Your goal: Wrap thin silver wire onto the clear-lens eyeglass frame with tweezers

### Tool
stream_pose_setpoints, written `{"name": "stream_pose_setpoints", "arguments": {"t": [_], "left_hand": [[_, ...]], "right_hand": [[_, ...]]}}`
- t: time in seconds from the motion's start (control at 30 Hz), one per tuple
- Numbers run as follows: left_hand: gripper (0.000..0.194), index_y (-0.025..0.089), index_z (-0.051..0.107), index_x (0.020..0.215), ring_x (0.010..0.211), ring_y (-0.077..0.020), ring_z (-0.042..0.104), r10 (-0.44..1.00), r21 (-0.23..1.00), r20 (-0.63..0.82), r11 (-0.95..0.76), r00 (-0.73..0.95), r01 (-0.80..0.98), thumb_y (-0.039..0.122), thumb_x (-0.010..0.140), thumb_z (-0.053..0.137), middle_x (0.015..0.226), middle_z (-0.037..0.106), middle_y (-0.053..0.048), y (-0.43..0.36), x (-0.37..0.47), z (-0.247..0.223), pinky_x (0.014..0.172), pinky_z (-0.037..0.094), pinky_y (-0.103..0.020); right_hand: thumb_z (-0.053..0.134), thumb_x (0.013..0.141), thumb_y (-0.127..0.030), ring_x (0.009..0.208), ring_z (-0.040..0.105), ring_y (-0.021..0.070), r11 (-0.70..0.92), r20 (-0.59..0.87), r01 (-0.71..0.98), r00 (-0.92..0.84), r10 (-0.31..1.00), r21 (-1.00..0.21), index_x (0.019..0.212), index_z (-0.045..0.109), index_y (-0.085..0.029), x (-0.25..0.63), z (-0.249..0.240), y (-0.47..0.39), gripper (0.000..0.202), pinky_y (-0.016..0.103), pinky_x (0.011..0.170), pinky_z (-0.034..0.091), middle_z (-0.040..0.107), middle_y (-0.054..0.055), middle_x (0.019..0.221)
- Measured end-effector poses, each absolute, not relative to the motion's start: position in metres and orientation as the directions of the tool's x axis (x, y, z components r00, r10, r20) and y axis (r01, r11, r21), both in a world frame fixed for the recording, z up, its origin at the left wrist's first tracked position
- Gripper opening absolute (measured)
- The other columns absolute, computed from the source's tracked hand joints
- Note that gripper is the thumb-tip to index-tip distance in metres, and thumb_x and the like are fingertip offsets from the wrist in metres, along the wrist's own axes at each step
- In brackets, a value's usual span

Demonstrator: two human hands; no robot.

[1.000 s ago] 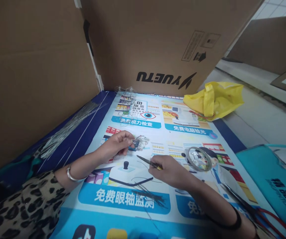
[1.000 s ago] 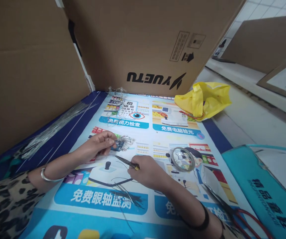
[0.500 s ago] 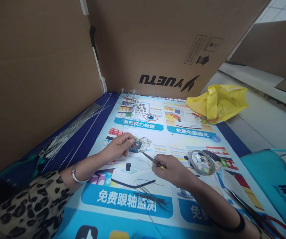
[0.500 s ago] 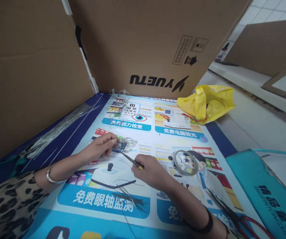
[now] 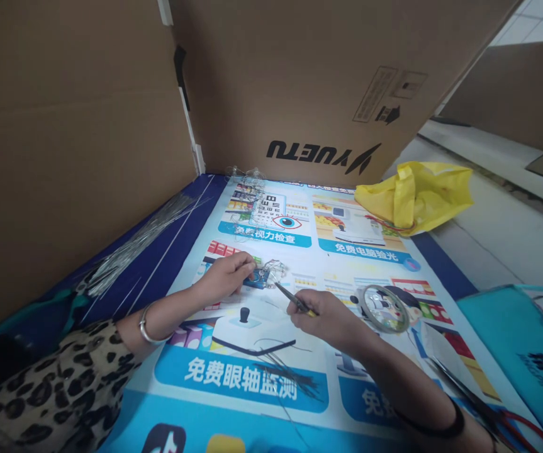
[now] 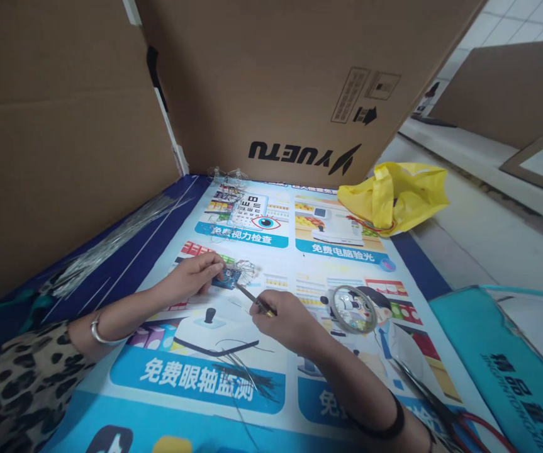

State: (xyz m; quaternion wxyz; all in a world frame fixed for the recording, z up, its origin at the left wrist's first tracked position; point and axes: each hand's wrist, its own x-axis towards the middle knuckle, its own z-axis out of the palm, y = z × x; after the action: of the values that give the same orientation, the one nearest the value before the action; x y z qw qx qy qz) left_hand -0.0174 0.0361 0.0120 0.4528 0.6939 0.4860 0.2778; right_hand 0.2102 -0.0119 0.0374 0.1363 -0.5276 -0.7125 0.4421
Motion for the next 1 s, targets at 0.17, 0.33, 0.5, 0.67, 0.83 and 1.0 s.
{"name": "stream_pose_setpoints", "arguments": {"t": [0.17, 0.33, 0.5, 0.67, 0.83, 1.0], "left_hand": [[0.022, 0.018, 0.051, 0.079, 0.041, -0.0078, 0.046, 0.935, 0.887, -0.024, -0.143, 0.353, 0.439, 0.035, 0.086, 0.039, 0.058, 0.055, 0.005, 0.038, -0.019, 0.006, 0.046, 0.035, -0.019], [0.019, 0.019, 0.05, 0.081, 0.042, -0.0099, 0.047, 0.937, 0.882, -0.016, -0.151, 0.348, 0.447, 0.034, 0.085, 0.041, 0.049, 0.049, 0.007, 0.038, -0.019, 0.005, 0.046, 0.034, -0.02], [0.019, 0.018, 0.051, 0.08, 0.043, -0.0102, 0.049, 0.929, 0.889, -0.02, -0.152, 0.369, 0.432, 0.034, 0.085, 0.041, 0.05, 0.049, 0.007, 0.038, -0.019, 0.006, 0.047, 0.036, -0.02], [0.016, 0.019, 0.051, 0.082, 0.045, -0.009, 0.05, 0.934, 0.899, -0.023, -0.137, 0.357, 0.416, 0.031, 0.084, 0.042, 0.058, 0.049, 0.006, 0.039, -0.019, 0.003, 0.046, 0.037, -0.02], [0.013, 0.018, 0.053, 0.083, 0.054, -0.0089, 0.051, 0.961, 0.835, 0.212, -0.273, 0.18, 0.477, 0.026, 0.085, 0.044, 0.067, 0.054, 0.003, 0.034, -0.02, 0.014, 0.054, 0.041, -0.02], [0.016, 0.017, 0.059, 0.089, 0.076, -0.0129, 0.055, 0.738, 0.562, 0.473, -0.673, 0.481, 0.481, 0.023, 0.089, 0.044, 0.082, 0.061, -0.003, 0.015, -0.013, 0.028, 0.068, 0.043, -0.024]], "right_hand": [[0.053, 0.069, -0.022, 0.063, 0.051, 0.0112, 0.0, -0.306, 0.622, -0.384, 0.871, -0.783, 0.077, 0.063, -0.018, 0.211, 0.037, -0.012, 0.013, 0.022, 0.057, 0.038, 0.059, -0.002, 0.07], [0.056, 0.068, -0.025, 0.064, 0.053, 0.0126, -0.093, -0.35, 0.589, -0.34, 0.873, -0.803, 0.08, 0.066, -0.017, 0.211, 0.035, -0.012, 0.018, 0.024, 0.059, 0.039, 0.061, 0.0, 0.07], [0.058, 0.067, -0.027, 0.066, 0.054, 0.014, -0.119, -0.356, 0.574, -0.321, 0.878, -0.81, 0.082, 0.067, -0.017, 0.21, 0.034, -0.011, 0.021, 0.025, 0.062, 0.04, 0.063, 0.001, 0.072], [0.058, 0.066, -0.027, 0.067, 0.054, 0.0141, -0.096, -0.335, 0.563, -0.339, 0.879, -0.821, 0.083, 0.067, -0.017, 0.211, 0.034, -0.009, 0.022, 0.025, 0.061, 0.04, 0.063, 0.001, 0.073], [0.058, 0.066, -0.027, 0.064, 0.052, 0.0128, -0.093, -0.314, 0.534, -0.341, 0.886, -0.841, 0.083, 0.067, -0.017, 0.212, 0.032, -0.01, 0.021, 0.025, 0.06, 0.039, 0.062, 0.0, 0.071], [0.059, 0.067, -0.028, 0.059, 0.048, 0.0109, -0.1, -0.299, 0.489, -0.347, 0.889, -0.866, 0.08, 0.067, -0.016, 0.21, 0.033, -0.01, 0.019, 0.024, 0.057, 0.036, 0.057, -0.002, 0.063]]}}
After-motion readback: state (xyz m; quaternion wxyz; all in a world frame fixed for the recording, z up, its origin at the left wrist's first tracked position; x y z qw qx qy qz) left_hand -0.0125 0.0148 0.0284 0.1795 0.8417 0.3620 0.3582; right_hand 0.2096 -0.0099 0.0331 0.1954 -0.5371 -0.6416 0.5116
